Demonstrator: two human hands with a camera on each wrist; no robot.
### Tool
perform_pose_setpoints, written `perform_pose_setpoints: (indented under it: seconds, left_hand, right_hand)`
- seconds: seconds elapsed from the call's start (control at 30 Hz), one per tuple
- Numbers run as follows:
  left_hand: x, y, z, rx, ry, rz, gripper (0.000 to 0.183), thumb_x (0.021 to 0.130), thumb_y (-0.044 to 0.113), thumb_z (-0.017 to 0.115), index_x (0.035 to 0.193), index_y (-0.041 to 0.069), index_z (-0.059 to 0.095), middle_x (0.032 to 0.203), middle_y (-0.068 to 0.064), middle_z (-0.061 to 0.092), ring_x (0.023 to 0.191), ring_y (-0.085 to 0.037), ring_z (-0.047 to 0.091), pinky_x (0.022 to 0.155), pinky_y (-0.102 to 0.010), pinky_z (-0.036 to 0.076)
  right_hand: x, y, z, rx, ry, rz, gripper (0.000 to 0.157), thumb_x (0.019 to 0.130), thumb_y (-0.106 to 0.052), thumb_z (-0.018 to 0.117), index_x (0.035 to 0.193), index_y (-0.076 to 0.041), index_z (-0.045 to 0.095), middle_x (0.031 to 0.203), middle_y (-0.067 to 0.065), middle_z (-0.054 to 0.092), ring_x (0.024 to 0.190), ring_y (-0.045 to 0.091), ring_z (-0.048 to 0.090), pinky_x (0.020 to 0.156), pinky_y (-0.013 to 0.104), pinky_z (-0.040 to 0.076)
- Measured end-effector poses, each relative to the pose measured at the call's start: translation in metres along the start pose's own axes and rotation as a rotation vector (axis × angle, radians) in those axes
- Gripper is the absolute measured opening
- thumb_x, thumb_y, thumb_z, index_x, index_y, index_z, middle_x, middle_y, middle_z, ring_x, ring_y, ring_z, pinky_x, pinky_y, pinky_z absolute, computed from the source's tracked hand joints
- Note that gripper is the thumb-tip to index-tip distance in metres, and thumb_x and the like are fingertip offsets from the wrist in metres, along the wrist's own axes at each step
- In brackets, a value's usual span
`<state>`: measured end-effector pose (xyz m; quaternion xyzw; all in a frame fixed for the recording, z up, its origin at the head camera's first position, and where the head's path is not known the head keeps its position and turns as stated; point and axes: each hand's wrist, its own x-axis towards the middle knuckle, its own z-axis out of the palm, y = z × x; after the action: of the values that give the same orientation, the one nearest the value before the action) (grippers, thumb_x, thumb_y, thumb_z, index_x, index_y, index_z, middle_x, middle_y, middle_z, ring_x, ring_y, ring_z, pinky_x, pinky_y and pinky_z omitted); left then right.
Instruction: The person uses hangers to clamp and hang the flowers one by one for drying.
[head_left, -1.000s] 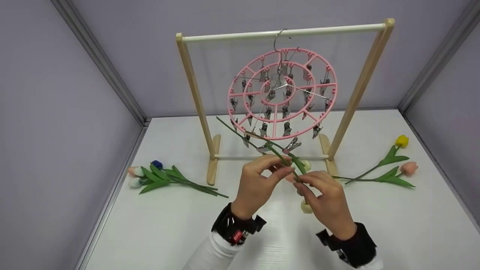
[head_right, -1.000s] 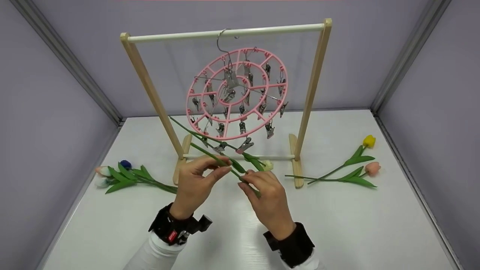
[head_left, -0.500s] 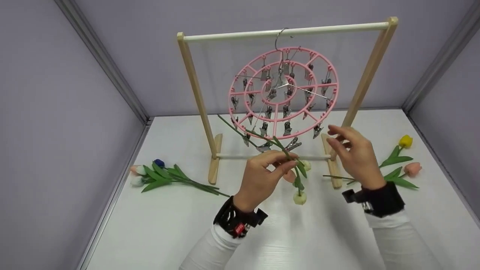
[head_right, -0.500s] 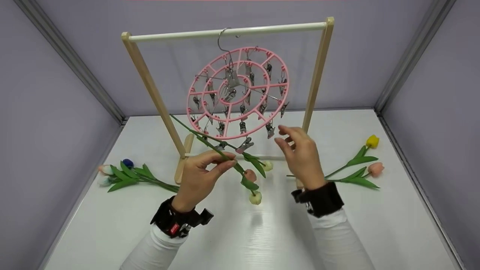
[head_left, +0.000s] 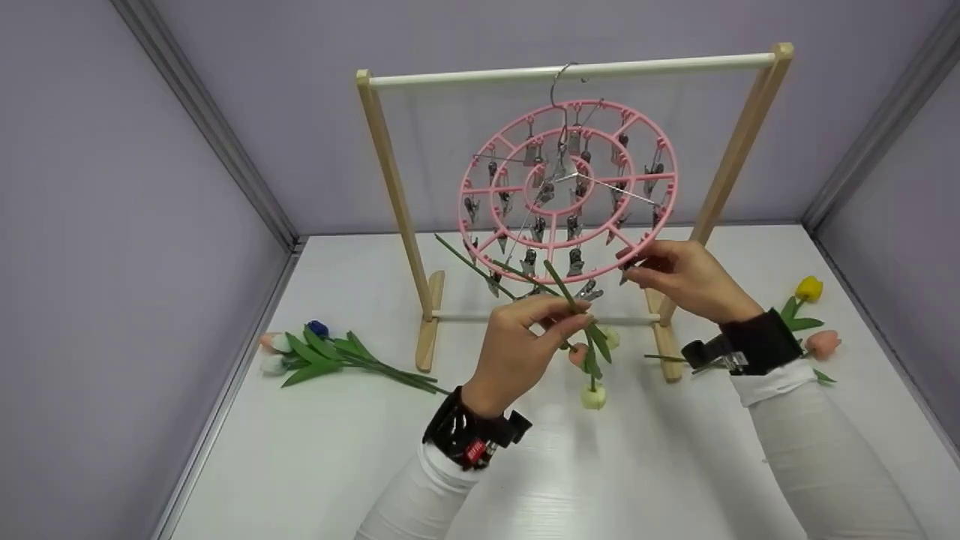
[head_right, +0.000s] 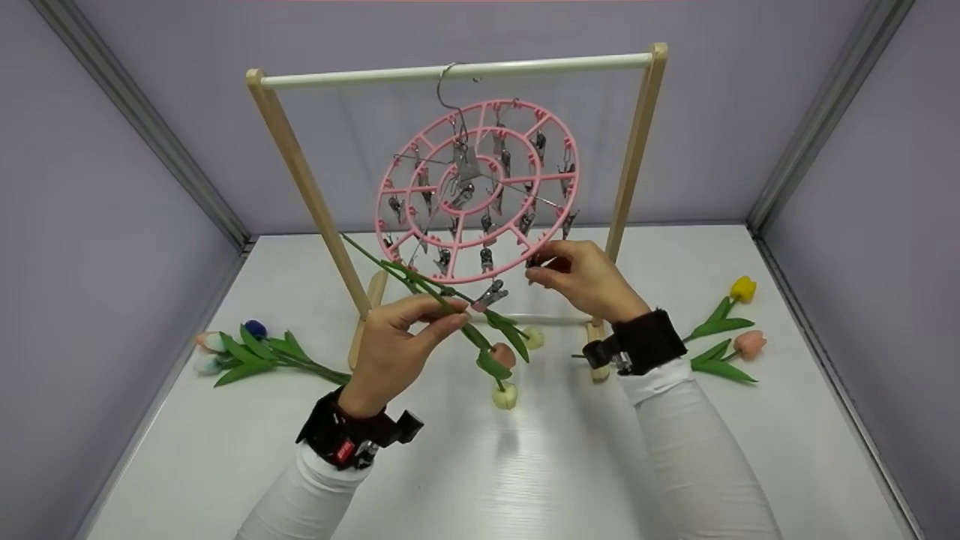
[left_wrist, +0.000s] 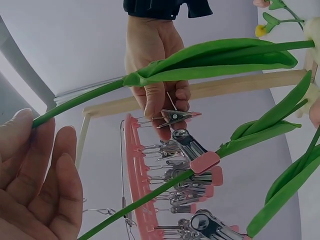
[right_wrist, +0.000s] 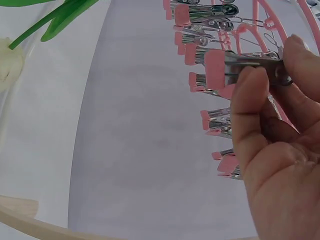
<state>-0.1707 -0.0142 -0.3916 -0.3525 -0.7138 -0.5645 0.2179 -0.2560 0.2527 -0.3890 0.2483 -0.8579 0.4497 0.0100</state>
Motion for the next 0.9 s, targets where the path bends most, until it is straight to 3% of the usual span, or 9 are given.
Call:
perform_pose_setpoints:
  seconds: [0.3, 0.6, 0.73, 0.9]
  left_hand:
    - [0.004, -0.005, -0.003, -0.01, 0.004, -0.028, 0.018, 0.094, 0.022, 0.07, 0.103, 0.008, 0.077, 0.091, 0.002, 0.073, 0.074, -0.008, 0.064, 0.066, -0.025, 0.053]
    - [0.009, -0.009, -0.008, -0.02, 0.028, -0.038, 0.02, 0.094, 0.019, 0.07, 0.104, 0.003, 0.076, 0.093, 0.001, 0.073, 0.073, -0.015, 0.067, 0.064, -0.026, 0.052]
    - [0.009, -0.012, -0.011, -0.002, 0.045, -0.049, 0.018, 0.093, 0.019, 0.071, 0.104, 0.005, 0.077, 0.093, 0.001, 0.074, 0.072, -0.014, 0.066, 0.063, -0.026, 0.052]
    - [0.011, -0.012, -0.013, 0.011, 0.066, -0.068, 0.017, 0.093, 0.021, 0.072, 0.103, 0.009, 0.077, 0.092, 0.002, 0.074, 0.07, -0.011, 0.064, 0.061, -0.026, 0.051]
  right_hand:
    - [-0.006, 0.005, 0.01, 0.09, 0.097, 0.041, 0.027, 0.092, -0.014, 0.073, 0.111, 0.005, 0.069, 0.098, 0.016, 0.071, 0.083, 0.017, 0.071, 0.075, 0.023, 0.056]
    - [-0.014, -0.003, 0.036, 0.283, 0.232, -0.029, 0.022, 0.096, -0.006, 0.065, 0.108, 0.013, 0.066, 0.095, 0.022, 0.068, 0.08, 0.019, 0.072, 0.072, 0.031, 0.058]
    - [-0.017, -0.009, 0.048, 0.341, 0.278, -0.048, 0.019, 0.096, 0.0, 0.063, 0.108, 0.014, 0.066, 0.095, 0.022, 0.067, 0.081, 0.019, 0.072, 0.073, 0.033, 0.058]
    - [-0.019, -0.016, 0.062, 0.491, 0.343, -0.089, 0.019, 0.094, 0.004, 0.064, 0.107, 0.017, 0.066, 0.094, 0.017, 0.07, 0.08, 0.021, 0.072, 0.074, 0.034, 0.058]
